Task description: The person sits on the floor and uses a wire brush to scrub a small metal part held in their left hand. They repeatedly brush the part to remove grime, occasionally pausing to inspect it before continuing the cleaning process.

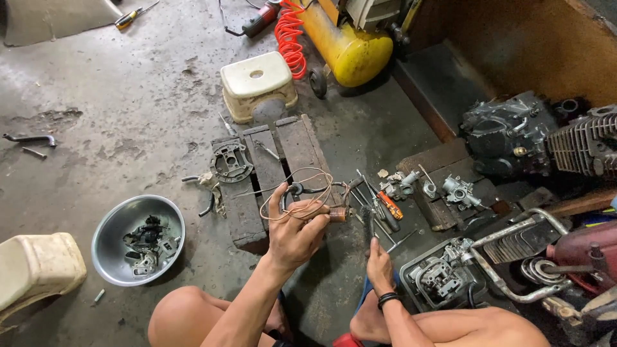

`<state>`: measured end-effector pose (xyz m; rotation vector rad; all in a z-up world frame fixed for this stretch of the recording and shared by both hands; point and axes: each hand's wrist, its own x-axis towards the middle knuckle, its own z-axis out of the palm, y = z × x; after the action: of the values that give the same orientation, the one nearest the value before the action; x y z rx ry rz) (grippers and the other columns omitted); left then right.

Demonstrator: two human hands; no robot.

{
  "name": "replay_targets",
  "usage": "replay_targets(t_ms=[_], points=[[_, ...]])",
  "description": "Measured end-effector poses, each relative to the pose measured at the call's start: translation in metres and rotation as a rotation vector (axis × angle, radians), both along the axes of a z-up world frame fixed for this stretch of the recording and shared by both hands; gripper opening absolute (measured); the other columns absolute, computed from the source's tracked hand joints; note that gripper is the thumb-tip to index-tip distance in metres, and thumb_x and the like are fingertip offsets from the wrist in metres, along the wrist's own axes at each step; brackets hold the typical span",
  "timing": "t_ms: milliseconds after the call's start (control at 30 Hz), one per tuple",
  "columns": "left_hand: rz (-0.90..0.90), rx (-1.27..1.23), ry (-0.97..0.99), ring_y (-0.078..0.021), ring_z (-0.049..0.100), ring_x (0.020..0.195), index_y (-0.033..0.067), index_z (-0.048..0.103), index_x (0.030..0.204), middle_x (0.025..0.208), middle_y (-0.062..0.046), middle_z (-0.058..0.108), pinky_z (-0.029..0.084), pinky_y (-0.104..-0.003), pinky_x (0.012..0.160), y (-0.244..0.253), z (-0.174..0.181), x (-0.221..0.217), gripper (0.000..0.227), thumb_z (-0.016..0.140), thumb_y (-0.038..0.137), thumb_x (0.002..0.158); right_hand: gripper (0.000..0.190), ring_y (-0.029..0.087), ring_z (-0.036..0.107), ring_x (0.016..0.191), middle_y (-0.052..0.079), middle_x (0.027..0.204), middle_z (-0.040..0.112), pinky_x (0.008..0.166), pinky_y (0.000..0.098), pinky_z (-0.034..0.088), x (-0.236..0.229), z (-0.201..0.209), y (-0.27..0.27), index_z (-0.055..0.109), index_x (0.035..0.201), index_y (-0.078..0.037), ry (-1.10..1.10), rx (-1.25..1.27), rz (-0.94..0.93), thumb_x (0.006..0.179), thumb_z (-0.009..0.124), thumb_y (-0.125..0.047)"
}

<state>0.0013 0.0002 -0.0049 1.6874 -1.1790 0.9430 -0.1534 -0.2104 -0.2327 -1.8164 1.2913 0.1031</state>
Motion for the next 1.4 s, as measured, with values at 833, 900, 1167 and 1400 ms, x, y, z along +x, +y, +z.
replay_targets(t_ms=[833,900,1167,1400], points=[[0.117,-0.007,-0.034,-0.0237,0.078,0.092,0.0182,0.057,0.087,0.087,0.002,0.064,0.013,-0.052,0.120,0.000,-0.007,-0.006,0.023,0.068,0.001,0.097,0.076,0.042,0.061,0.124,0.017,0.133,0.069,0.102,0.0518,0.047,-0.002,-0.018,-0.008,0.066,0.139,-0.013,-0.065,0.008,0.027,0.098,0.029,-0.066],[0.182,0.002,-0.031,-0.0226,0.076,0.092,0.0242,0.064,0.089,0.085,0.007,0.064,0.015,-0.048,0.120,-0.001,-0.008,-0.006,0.024,0.081,0.008,0.094,0.077,0.030,0.069,0.074,0.009,0.077,0.076,0.071,0.0435,0.047,0.002,-0.025,-0.011,0.074,0.079,-0.009,-0.239,-0.194,-0.053,0.099,0.028,-0.068],[0.178,0.012,-0.168,-0.0205,0.071,0.102,0.0249,0.072,0.097,0.096,0.001,0.066,0.027,-0.061,0.107,-0.006,-0.033,0.006,0.022,0.078,0.006,0.087,0.060,0.017,0.055,0.045,0.013,0.055,0.059,0.044,0.0260,0.045,0.036,0.076,0.008,0.060,0.088,0.001,-1.139,-0.185,-0.027,0.102,0.044,-0.055],[0.201,-0.039,-0.162,-0.0205,0.074,0.096,0.0283,0.072,0.096,0.094,0.003,0.069,0.035,-0.057,0.098,-0.003,-0.023,0.004,0.020,0.080,0.013,0.088,0.068,0.020,0.053,0.042,0.002,0.050,0.054,0.047,0.0301,0.051,0.042,0.140,0.013,0.060,0.061,-0.013,-1.116,-0.432,0.550,0.106,0.031,-0.055]])
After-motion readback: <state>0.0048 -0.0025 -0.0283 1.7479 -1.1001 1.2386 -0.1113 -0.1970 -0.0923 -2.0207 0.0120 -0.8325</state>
